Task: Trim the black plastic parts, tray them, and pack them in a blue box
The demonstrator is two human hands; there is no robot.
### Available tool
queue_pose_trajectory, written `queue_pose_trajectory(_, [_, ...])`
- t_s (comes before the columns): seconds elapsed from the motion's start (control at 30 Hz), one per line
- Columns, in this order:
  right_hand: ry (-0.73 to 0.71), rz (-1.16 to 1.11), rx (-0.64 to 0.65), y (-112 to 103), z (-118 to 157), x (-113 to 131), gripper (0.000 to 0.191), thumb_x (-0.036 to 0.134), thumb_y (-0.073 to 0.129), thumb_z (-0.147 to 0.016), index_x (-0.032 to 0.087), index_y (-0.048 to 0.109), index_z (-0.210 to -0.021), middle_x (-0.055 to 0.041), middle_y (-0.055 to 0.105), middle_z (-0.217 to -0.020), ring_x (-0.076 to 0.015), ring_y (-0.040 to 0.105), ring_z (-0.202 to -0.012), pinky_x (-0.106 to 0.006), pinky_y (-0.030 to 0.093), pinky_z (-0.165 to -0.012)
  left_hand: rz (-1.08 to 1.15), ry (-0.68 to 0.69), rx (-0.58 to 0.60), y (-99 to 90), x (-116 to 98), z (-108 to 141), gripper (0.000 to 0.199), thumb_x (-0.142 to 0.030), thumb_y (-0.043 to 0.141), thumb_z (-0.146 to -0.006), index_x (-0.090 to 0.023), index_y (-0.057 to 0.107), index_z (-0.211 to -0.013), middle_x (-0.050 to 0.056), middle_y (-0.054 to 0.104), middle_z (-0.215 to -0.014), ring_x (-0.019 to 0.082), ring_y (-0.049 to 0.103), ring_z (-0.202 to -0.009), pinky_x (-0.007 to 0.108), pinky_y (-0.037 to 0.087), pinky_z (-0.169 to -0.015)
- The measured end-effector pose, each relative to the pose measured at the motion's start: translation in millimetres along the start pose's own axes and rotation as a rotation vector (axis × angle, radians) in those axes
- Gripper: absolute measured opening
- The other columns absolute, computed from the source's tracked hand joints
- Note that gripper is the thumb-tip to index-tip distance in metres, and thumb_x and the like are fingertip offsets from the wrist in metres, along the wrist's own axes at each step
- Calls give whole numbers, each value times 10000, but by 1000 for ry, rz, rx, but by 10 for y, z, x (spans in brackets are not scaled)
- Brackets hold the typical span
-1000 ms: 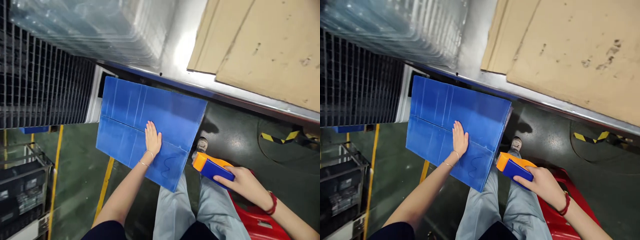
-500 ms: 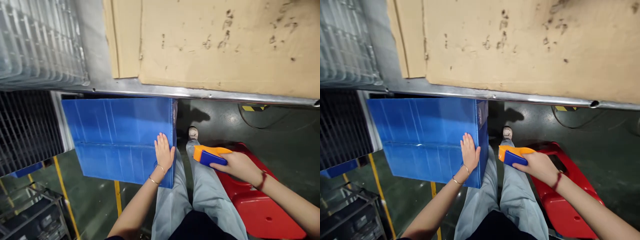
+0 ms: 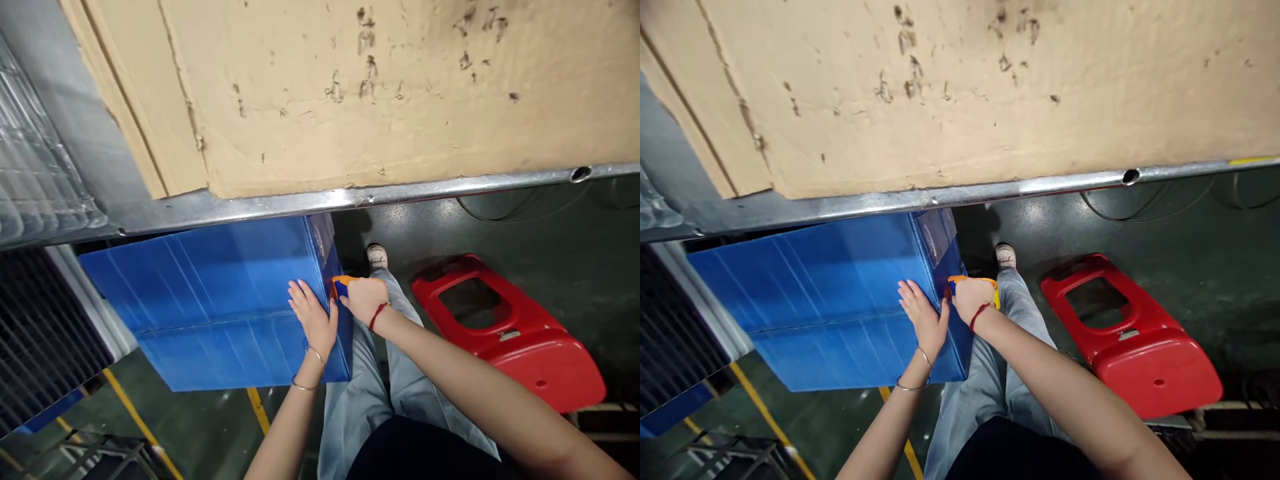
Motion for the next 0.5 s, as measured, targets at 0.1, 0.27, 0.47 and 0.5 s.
queue_pose_trajectory(0.1, [73,-44,45,198,-283,-38,373,457,608,-981,124,662,-1141,-103,698,-1113,-225,674,-1016,-437,554,-917,-26,38,12,-55,8,-2,923,-383,468,-964,-192,-200,-1572,178,-160,-1647,361,-102,-1521,659,104,-1223])
queue_pose_trajectory(0.27, [200,-137,21,470,-361,-717,410,516,542,-1000,148,671,-1125,-99,697,-1131,-221,664,-1039,-436,535,-935,-27,28,38,-74,39,-9,913,-398,484,-969,-109,-128,-1582,262,-86,-1645,390,-69,-1523,665,130,-1207])
queue_pose_trajectory(0.47, [374,-212,-125,274,156,-1728,504,542,433,-1010,130,724,-1001,-161,740,-984,-268,708,-966,-323,515,-787,-42,191,27,-173,-45,-5,883,-412,507,-967,-114,-35,-1598,276,41,-1646,421,28,-1528,721,155,-1169])
queue_pose_trajectory(0.5, [395,-232,-151,240,219,-1829,516,538,417,-1010,129,729,-973,-168,744,-951,-285,715,-948,-318,510,-756,-58,310,81,-161,-101,24,806,-383,487,-978,-148,40,-1607,241,128,-1650,401,89,-1533,712,148,-1179])
Point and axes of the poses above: each hand's wrist, its own z-axis away from the middle knuckle, its own y-axis out of the palm, x = y × z, the point moved 6 cm from there along -z, towards the middle knuckle
